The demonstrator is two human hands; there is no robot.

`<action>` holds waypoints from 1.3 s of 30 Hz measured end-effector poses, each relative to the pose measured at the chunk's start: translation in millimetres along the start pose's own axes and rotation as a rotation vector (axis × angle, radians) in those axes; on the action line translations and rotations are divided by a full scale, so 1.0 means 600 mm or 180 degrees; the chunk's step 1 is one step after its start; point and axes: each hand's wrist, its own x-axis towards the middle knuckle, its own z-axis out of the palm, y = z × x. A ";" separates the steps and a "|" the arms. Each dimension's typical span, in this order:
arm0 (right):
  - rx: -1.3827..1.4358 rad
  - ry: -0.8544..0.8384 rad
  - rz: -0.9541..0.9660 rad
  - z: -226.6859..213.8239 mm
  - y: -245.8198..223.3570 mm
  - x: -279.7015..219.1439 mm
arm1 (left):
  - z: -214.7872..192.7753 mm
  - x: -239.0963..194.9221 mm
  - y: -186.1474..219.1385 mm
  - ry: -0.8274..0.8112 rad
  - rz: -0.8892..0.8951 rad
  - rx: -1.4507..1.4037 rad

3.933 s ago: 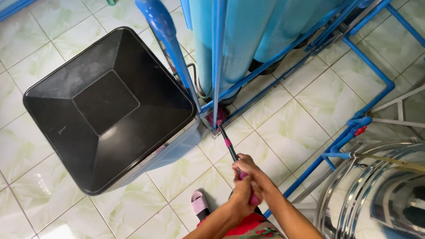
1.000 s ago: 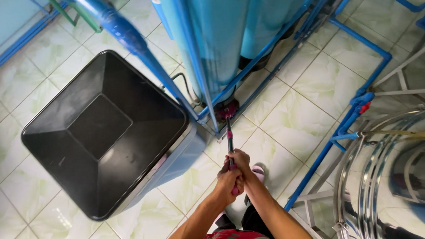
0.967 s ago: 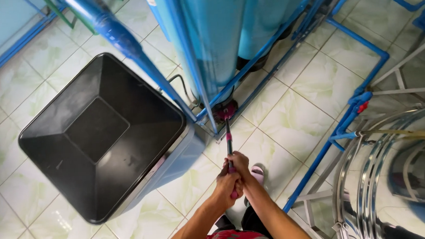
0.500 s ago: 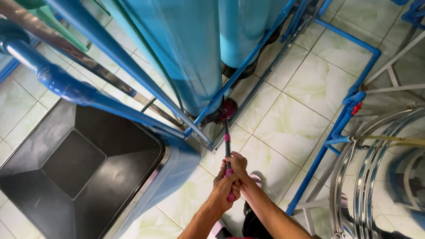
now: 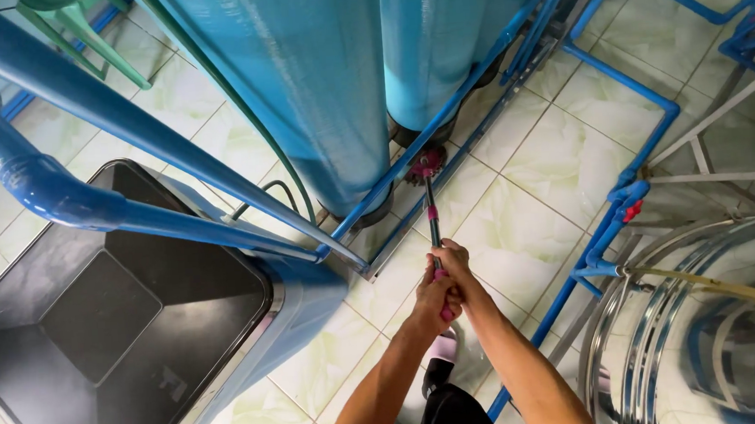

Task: Mopping the tile floor between filtration tanks and storage equipment in a water production facility.

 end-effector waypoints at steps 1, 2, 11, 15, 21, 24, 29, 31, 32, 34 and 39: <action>-0.0016 -0.0018 -0.0006 -0.004 -0.007 0.005 | 0.006 0.004 -0.001 -0.0005 0.0019 -0.0016; -0.0162 -0.0001 -0.0022 -0.008 -0.013 0.008 | 0.010 0.006 -0.003 -0.0033 0.0020 -0.0092; -0.0982 -0.0506 0.0205 -0.026 0.102 -0.018 | -0.108 -0.051 -0.071 -0.0169 0.0110 -0.0447; 0.0029 -0.0552 0.1177 0.007 0.123 -0.096 | -0.189 -0.115 -0.109 -0.0171 0.0101 -0.0526; 0.0654 -0.0499 0.1732 0.020 0.228 -0.092 | -0.239 -0.211 -0.115 -0.0106 0.0087 -0.0477; 0.0644 -0.0204 0.1596 0.047 0.230 -0.141 | -0.255 -0.259 -0.107 -0.0275 0.0102 -0.0238; 0.0762 -0.0044 0.1358 0.067 0.207 -0.221 | -0.254 -0.320 -0.097 -0.0420 -0.0011 -0.0294; 0.0803 -0.0023 0.1273 0.065 0.206 -0.237 | -0.255 -0.330 -0.101 -0.0422 -0.0062 -0.0370; 0.0813 -0.0016 0.1236 0.065 0.205 -0.245 | -0.257 -0.332 -0.103 -0.0431 -0.0080 -0.0394; 0.0830 -0.0019 0.1178 0.069 0.200 -0.245 | -0.262 -0.328 -0.102 -0.0455 -0.0089 -0.0405; 0.0682 0.0229 0.0983 0.078 0.202 -0.226 | -0.292 -0.289 -0.102 -0.0677 -0.0026 -0.0373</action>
